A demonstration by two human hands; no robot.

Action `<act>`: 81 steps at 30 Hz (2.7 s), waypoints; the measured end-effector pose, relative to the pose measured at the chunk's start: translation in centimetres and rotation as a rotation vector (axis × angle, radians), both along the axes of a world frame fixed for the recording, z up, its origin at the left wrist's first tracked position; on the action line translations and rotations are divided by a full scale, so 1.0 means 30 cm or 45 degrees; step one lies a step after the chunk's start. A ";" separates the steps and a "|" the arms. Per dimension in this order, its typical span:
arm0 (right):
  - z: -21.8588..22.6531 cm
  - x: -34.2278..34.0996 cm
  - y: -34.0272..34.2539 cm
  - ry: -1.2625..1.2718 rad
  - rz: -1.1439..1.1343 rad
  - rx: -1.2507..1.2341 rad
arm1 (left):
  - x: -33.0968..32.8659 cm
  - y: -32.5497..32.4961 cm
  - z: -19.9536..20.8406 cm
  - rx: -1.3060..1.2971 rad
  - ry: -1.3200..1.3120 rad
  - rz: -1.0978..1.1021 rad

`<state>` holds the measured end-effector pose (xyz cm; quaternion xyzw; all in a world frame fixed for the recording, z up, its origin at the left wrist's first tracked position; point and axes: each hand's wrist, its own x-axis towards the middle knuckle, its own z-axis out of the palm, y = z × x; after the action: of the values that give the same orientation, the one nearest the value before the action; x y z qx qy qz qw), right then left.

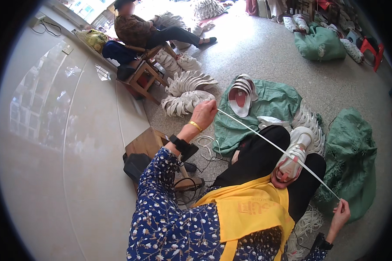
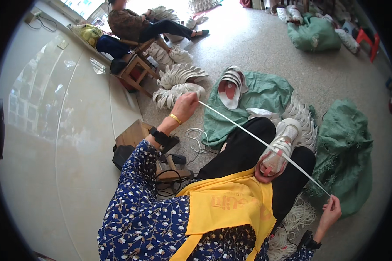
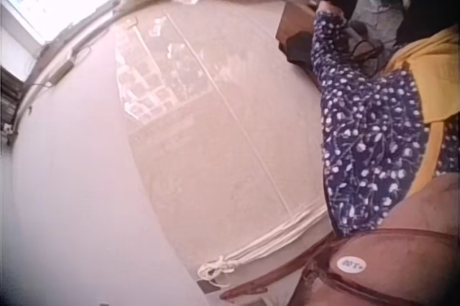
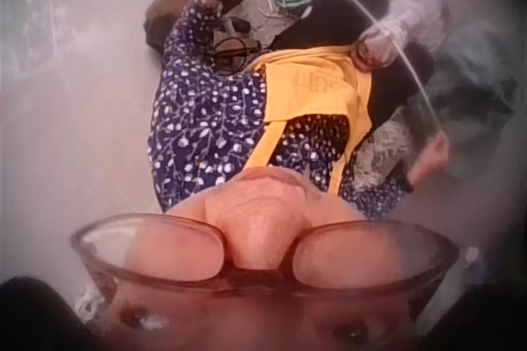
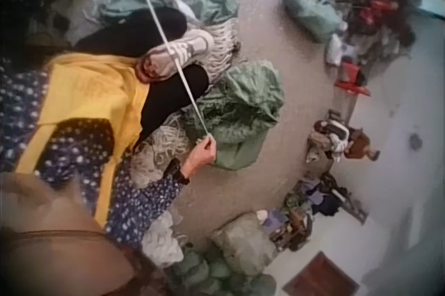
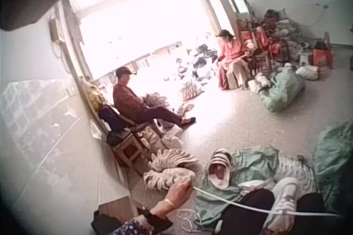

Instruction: The person sits on the floor and laces a white sneaker by threading a white shoelace through the eyelets. They repeatedly pull the lace ends to tighten the fit and adjust the lacing pattern across the shoe's upper.

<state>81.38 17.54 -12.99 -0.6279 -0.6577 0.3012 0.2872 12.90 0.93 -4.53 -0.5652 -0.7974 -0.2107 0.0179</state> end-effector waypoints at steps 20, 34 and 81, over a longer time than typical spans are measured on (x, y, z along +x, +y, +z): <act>-0.159 0.315 0.111 -0.182 -0.042 -0.003 | -0.113 -0.051 -0.033 -0.088 0.049 0.081; 0.153 -0.108 0.201 0.292 0.467 -0.517 | 0.034 0.331 0.181 0.133 0.209 -0.287; 0.208 -0.742 -0.087 0.492 0.376 -0.101 | 0.719 0.259 -0.160 0.013 -1.262 -0.476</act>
<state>59.11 14.92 -6.74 -0.4663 -0.6628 0.4802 0.3356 34.47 8.70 -9.32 -0.5301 -0.5948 -0.4562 -0.3965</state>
